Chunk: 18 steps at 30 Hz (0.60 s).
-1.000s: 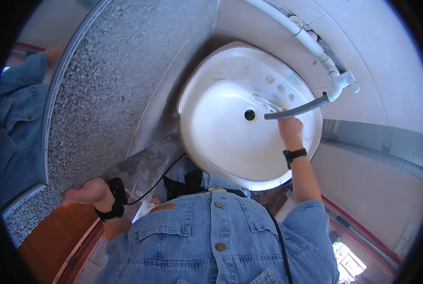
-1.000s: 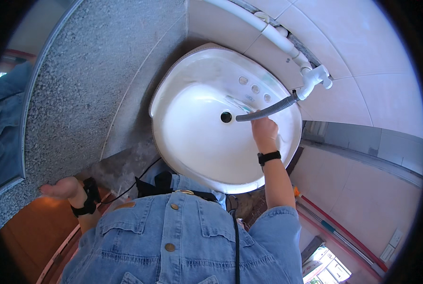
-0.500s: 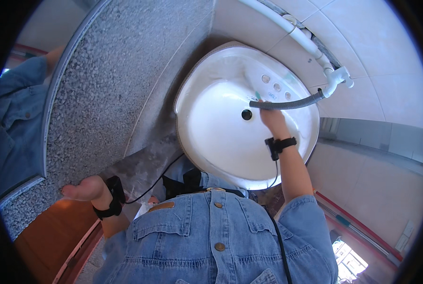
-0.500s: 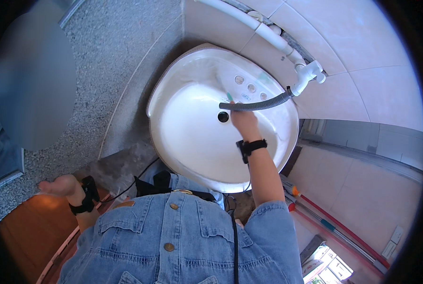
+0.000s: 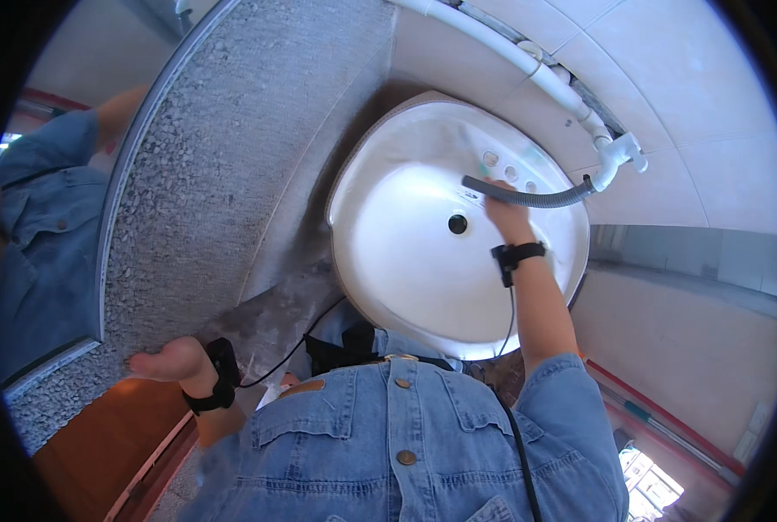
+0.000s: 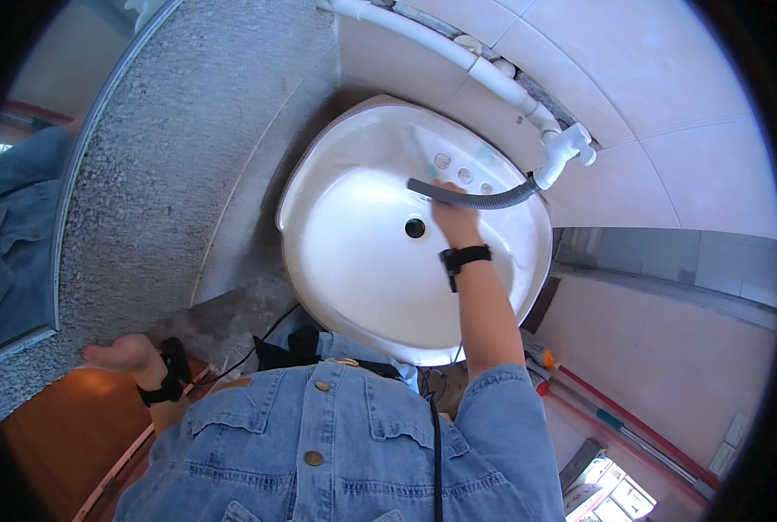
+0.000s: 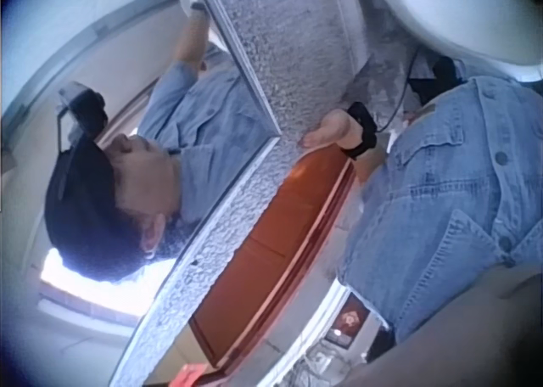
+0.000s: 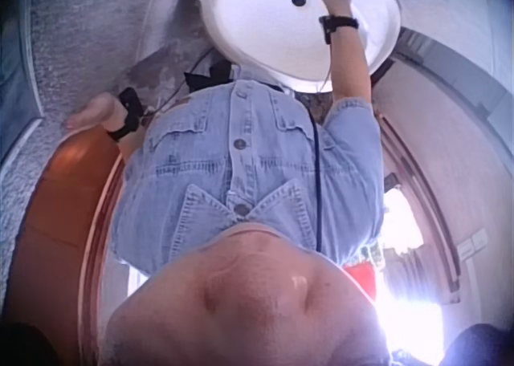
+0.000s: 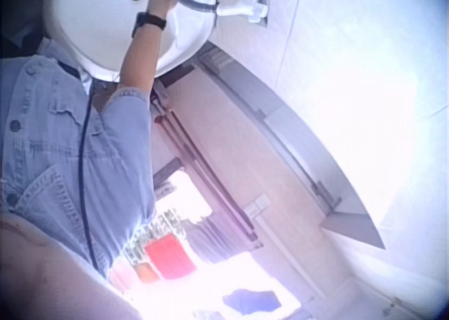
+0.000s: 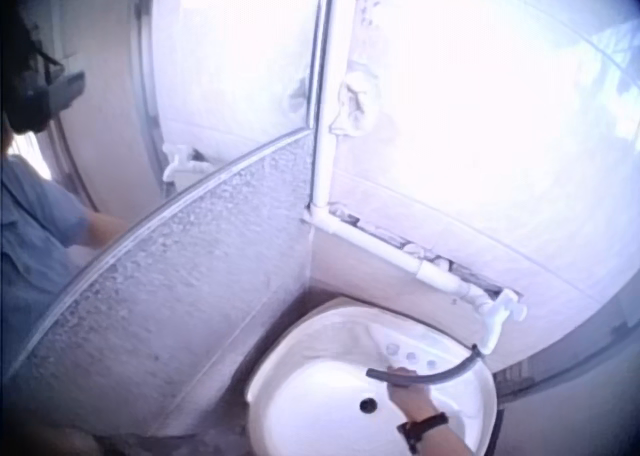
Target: The person wets a toothbrush under a pipe at a sink, walks to a window to open it, and then returns to the sink to scrub the interior surface of the basin with the toothbrush.
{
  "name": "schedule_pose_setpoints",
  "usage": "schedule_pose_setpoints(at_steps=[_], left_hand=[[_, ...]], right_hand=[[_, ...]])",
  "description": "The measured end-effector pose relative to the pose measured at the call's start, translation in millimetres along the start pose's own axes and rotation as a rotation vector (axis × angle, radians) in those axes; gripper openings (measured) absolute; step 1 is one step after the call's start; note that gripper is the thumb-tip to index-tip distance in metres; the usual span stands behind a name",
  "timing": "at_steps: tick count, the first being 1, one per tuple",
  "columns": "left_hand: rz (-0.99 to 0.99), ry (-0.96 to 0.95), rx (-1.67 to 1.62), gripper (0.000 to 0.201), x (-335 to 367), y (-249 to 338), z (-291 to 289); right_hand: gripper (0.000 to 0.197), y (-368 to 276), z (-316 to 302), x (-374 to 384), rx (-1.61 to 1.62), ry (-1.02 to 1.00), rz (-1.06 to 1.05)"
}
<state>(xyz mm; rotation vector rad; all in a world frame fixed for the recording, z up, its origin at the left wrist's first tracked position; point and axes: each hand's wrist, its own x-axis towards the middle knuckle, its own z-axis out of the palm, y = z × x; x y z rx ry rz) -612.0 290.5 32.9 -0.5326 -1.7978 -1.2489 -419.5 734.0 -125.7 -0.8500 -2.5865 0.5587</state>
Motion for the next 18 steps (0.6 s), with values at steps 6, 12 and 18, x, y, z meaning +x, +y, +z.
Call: schedule_pose_setpoints(at_steps=[6, 12, 18], left_hand=[[-0.055, -0.002, -0.163, 0.064, -3.1, -2.5, 6.7], [-0.009, -0.012, -0.135, 0.065, 1.5, -1.9, 5.0], [0.067, -0.008, -0.036, 0.062, 0.9, -1.4, 5.2]], right_hand=[[0.041, -8.6, -20.4, -17.5, -0.246, -0.400, 0.171], [0.046, 41.8, -68.5, -30.0, -0.341, -0.408, 0.582], [0.048, 31.4, -58.8, -72.3, -0.377, -0.436, 0.472]])
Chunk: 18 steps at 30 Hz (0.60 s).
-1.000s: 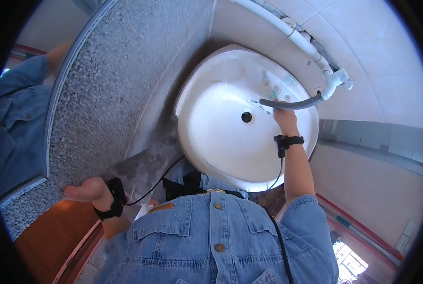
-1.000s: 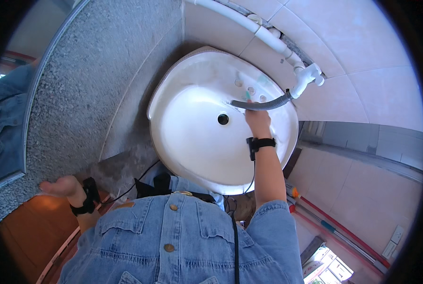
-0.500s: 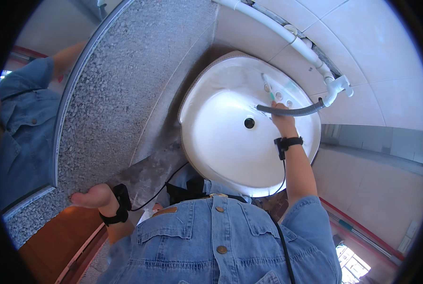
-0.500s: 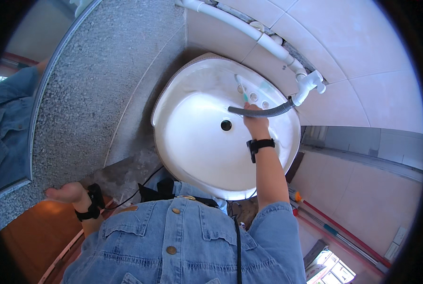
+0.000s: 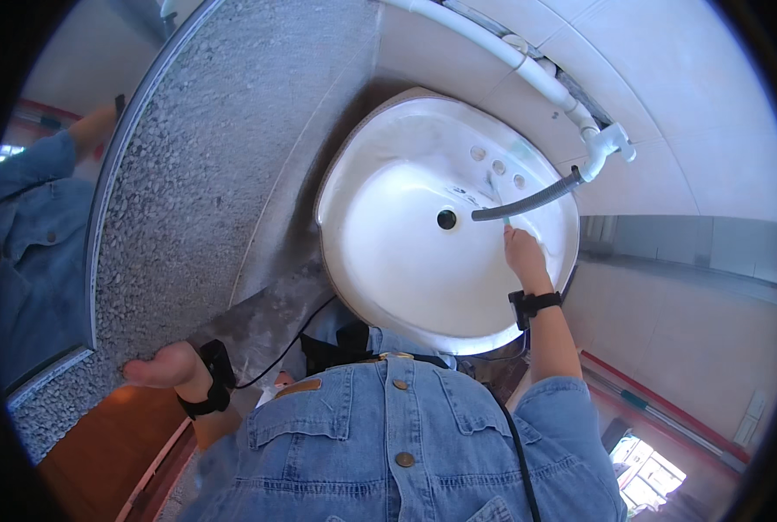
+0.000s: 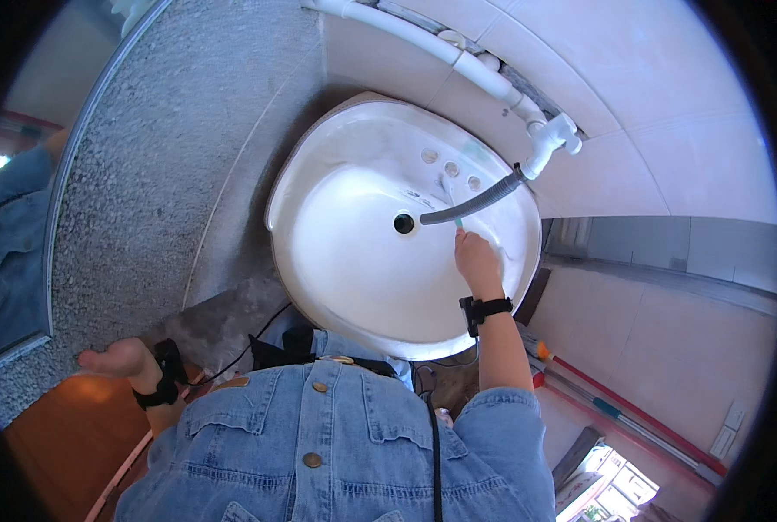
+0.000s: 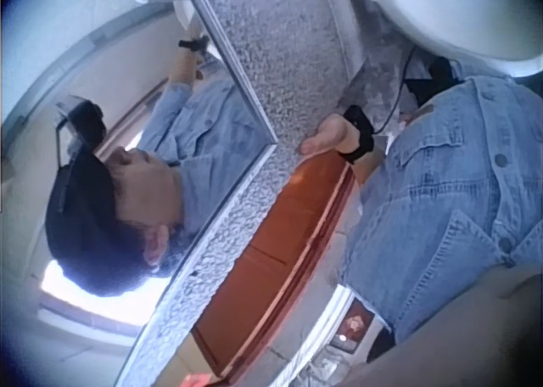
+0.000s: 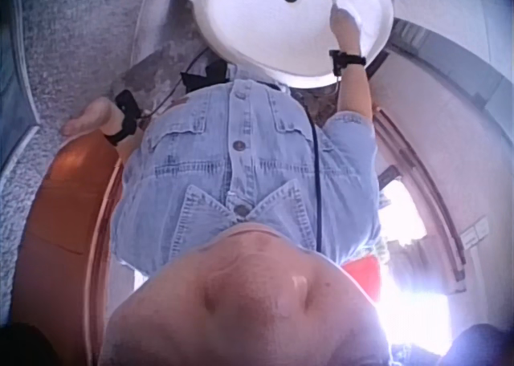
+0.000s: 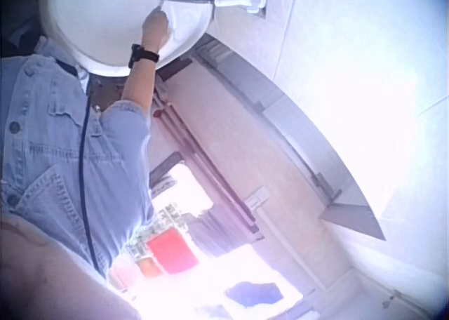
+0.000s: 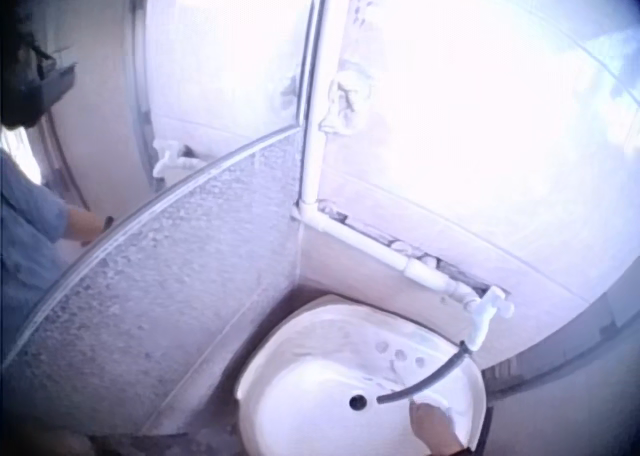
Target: The person wets a toothbrush under a pipe at a sink, walks to a window to open it, and then returns to the sink to scrub the interior surface of the basin with the toothbrush.
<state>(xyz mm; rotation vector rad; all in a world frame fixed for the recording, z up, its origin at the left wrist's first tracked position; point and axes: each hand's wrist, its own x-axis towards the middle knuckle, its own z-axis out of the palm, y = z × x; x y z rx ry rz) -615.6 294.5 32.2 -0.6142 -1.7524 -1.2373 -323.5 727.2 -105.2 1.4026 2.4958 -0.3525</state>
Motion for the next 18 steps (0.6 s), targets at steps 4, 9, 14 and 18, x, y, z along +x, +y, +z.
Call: schedule_pose_setpoints(at_steps=[4, 9, 14, 18], left_hand=[[0.043, -0.014, -0.037, 0.059, 1.9, 2.7, 2.7], [0.028, -0.008, -0.113, 0.060, 1.3, 2.3, 8.1], [0.012, 0.004, -0.071, 0.064, 3.1, 1.5, 3.3], [-0.002, 0.025, -0.114, 0.064, 2.7, 4.1, 7.8]], right_hand=[[0.049, 41.4, 0.4, 11.3, 0.049, 0.092, 0.077], [0.050, 40.3, 24.8, 19.8, 0.052, 0.031, -0.104], [0.049, 17.1, -13.8, 13.0, 0.070, 0.058, 0.064], [0.044, -0.5, -3.8, 12.9, 0.016, 0.046, -0.147]])
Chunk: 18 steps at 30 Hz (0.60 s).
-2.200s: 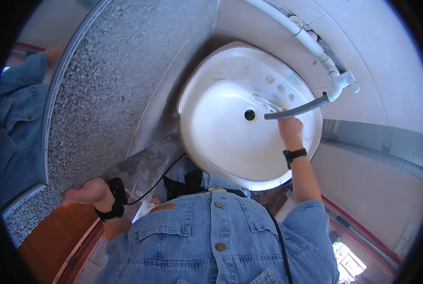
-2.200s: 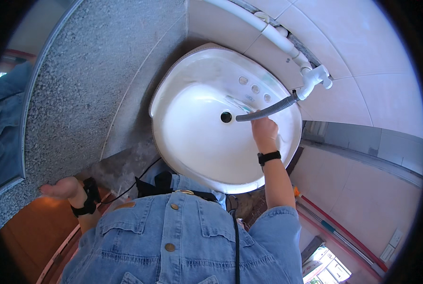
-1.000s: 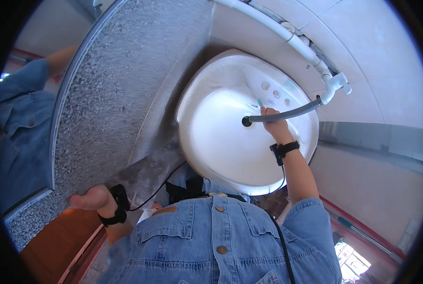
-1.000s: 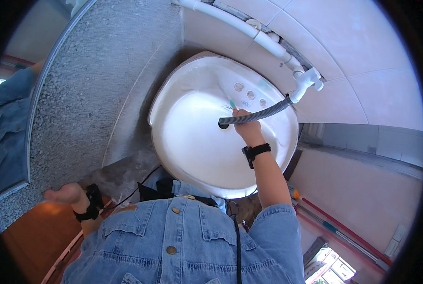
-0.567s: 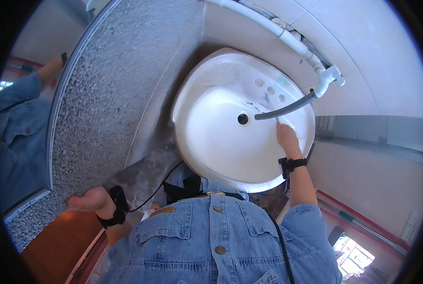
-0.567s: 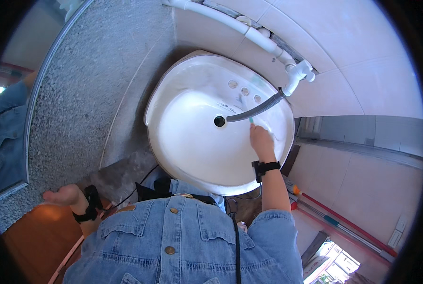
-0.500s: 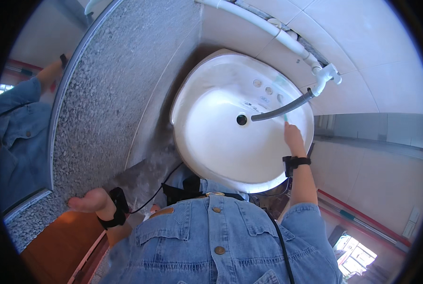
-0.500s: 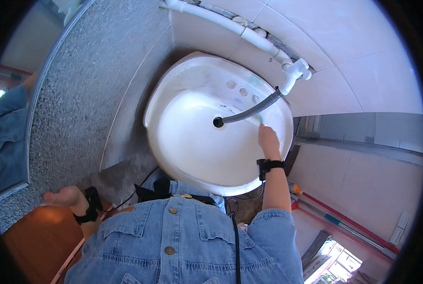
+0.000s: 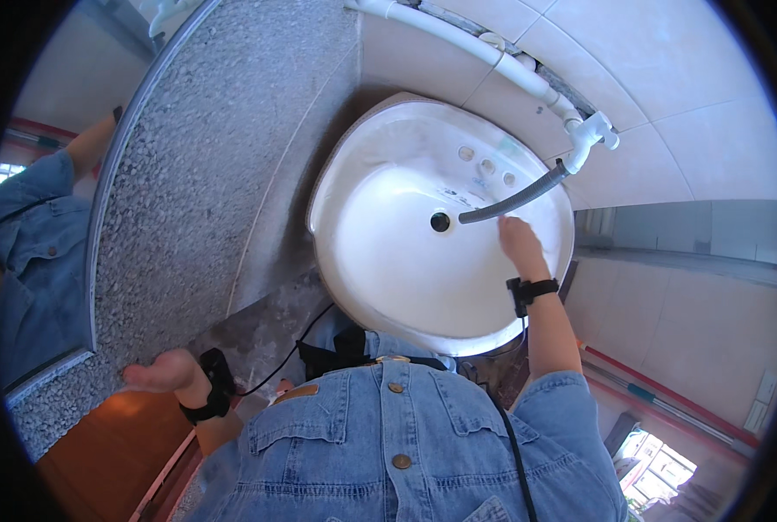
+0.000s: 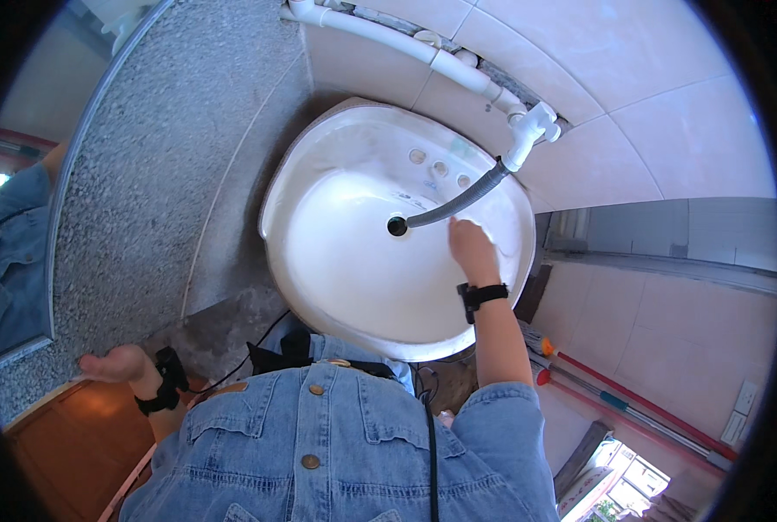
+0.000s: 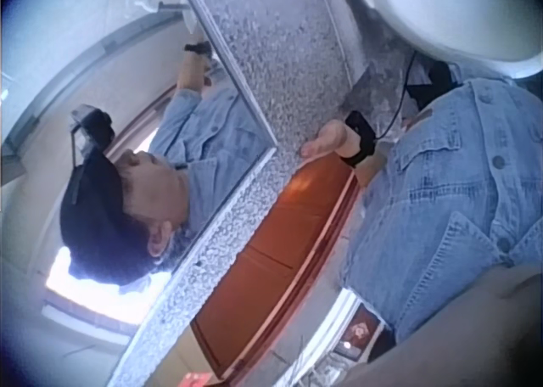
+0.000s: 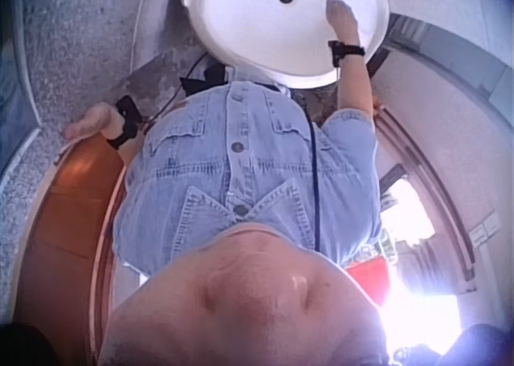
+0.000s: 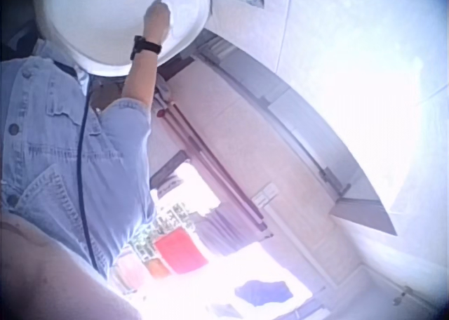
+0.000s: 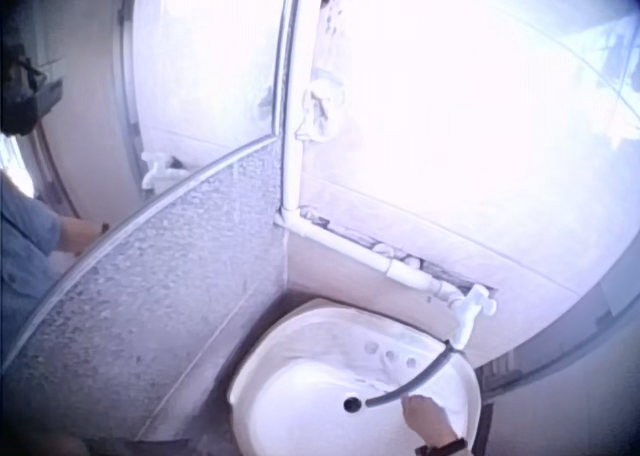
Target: The person wets a toothbrush under a pipe at a sink, walks to a window to open it, and then returns to the sink to scrub the interior surface of the basin with the toothbrush.
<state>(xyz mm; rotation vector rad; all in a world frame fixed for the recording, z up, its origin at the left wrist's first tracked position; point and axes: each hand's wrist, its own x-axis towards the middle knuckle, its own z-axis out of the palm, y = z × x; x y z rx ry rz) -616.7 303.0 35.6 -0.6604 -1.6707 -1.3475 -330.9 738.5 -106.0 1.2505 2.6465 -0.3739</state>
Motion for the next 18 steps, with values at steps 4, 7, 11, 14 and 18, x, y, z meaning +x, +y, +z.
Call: schedule_pose_setpoints(at_steps=[4, 7, 11, 14, 18], left_hand=[[0.004, 0.001, 0.039, 0.066, 3.6, 7.9, 4.6], [0.014, -0.010, 0.088, 0.065, 0.8, 2.5, 1.6], [0.012, -0.035, 0.056, 0.061, -0.3, -1.6, -6.0], [-0.047, -0.039, 0.011, 0.058, -1.1, -4.3, -8.9], [-0.004, -0.002, 0.037, 0.055, 1.3, 1.6, -0.6]], right_hand=[[0.044, -14.8, -14.9, 6.8, 0.080, -0.003, 0.114], [0.046, 13.4, -14.2, 14.5, 0.084, 0.003, 0.227], [0.048, -5.1, -6.7, -0.5, 0.033, -0.054, 0.078], [0.047, 8.5, -15.1, 12.8, 0.051, -0.020, 0.200], [0.045, -7.7, -7.3, 16.2, 0.100, 0.003, 0.068]])
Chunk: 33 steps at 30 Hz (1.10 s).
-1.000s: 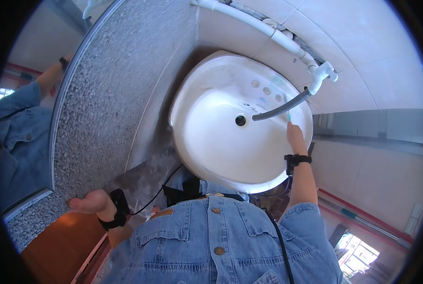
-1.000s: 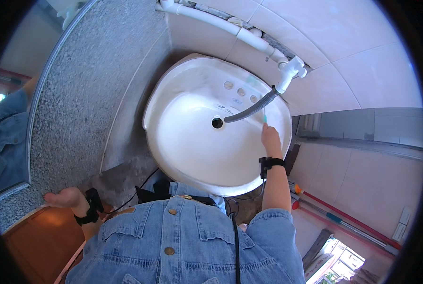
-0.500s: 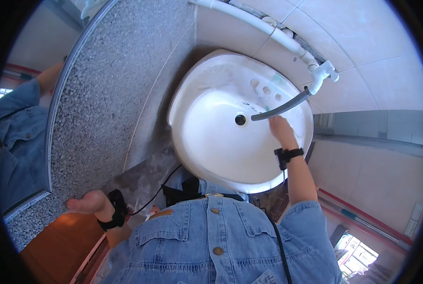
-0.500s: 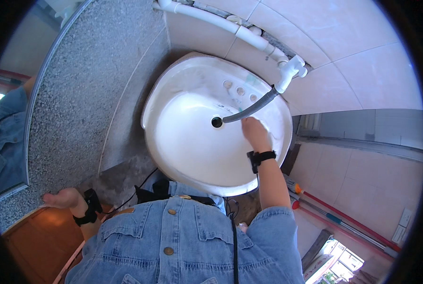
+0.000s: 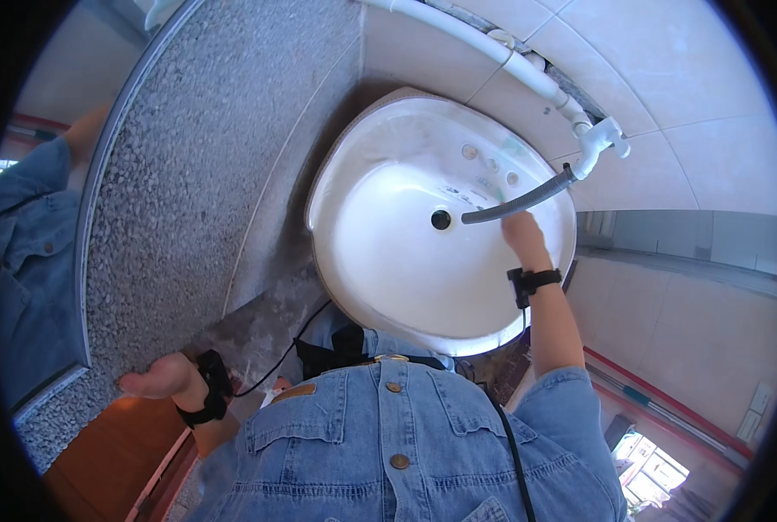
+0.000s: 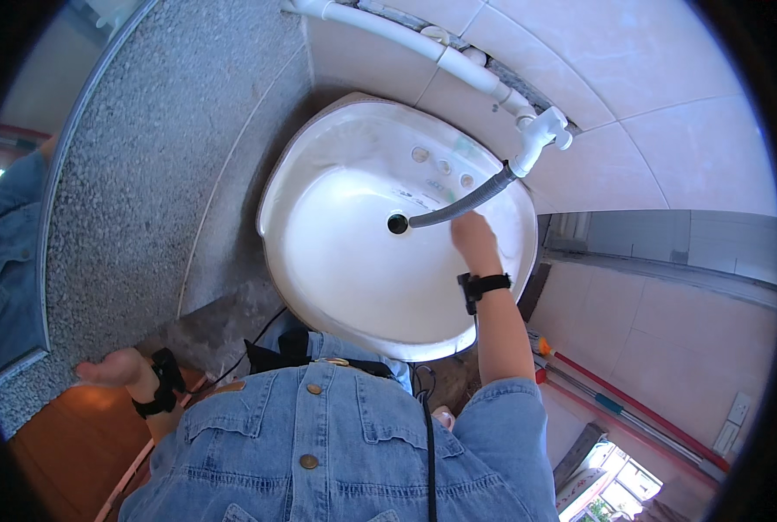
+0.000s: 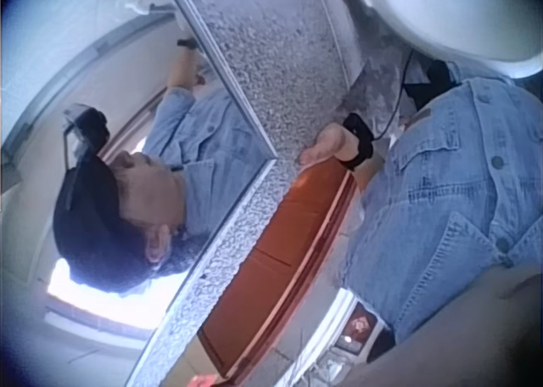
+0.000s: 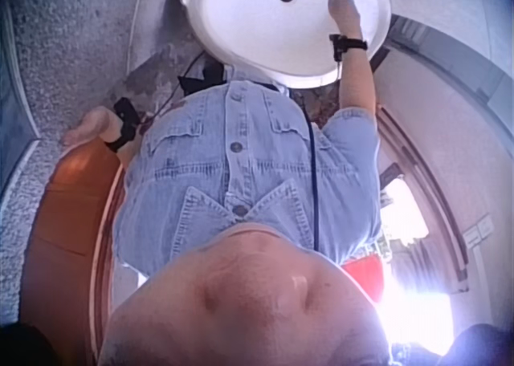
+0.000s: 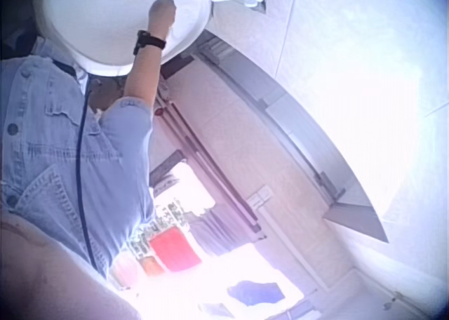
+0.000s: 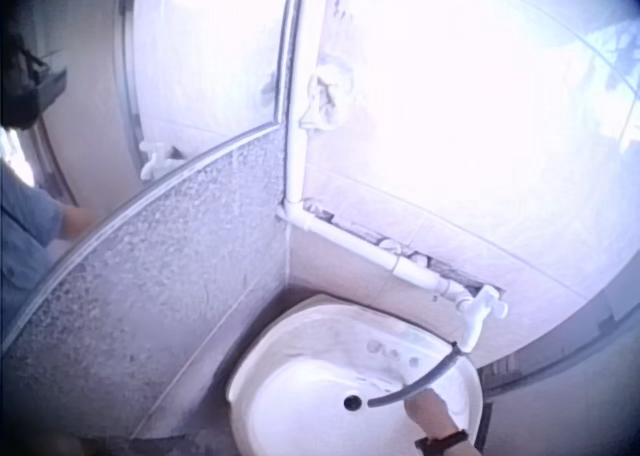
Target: The person wets a toothbrush under a pipe at a sink, walks to a window to open it, and then returns to the sink to scrub the interior surface of the basin with the toothbrush.
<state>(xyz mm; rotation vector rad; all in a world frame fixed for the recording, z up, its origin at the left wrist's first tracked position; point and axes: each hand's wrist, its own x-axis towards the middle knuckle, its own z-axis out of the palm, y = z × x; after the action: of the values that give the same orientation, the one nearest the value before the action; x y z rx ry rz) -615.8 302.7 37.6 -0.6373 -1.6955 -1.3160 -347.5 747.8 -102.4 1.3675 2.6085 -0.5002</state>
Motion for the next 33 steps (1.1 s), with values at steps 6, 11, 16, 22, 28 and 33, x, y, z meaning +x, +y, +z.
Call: schedule_pose_setpoints(at_steps=[6, 11, 16, 22, 28, 33], left_hand=[[-0.016, 0.020, 0.056, 0.060, -2.4, -3.5, -7.5], [-0.072, 0.000, -0.021, 0.066, -2.8, -4.5, -5.4], [0.036, 0.003, 0.062, 0.068, 6.0, 6.1, 6.5], [0.005, -0.007, 0.012, 0.067, 3.0, 2.4, 2.2], [0.031, -0.026, 0.032, 0.063, 0.9, -1.2, -4.0], [0.041, -0.064, 0.055, 0.065, 2.5, 0.4, -2.4]], right_hand=[[0.037, 5.0, -3.1, 9.8, 0.000, -0.024, 0.079], [0.036, -15.3, -8.2, -14.5, -0.049, -0.034, -0.072], [0.036, -5.4, 14.9, 0.2, 0.035, -0.040, 0.066], [0.039, -43.9, 72.7, 0.0, 0.270, 0.016, -0.050], [0.036, -57.1, 43.4, -14.8, 0.056, -0.032, -0.076], [0.042, 16.9, 18.6, -19.2, -0.122, 0.040, -0.050]])
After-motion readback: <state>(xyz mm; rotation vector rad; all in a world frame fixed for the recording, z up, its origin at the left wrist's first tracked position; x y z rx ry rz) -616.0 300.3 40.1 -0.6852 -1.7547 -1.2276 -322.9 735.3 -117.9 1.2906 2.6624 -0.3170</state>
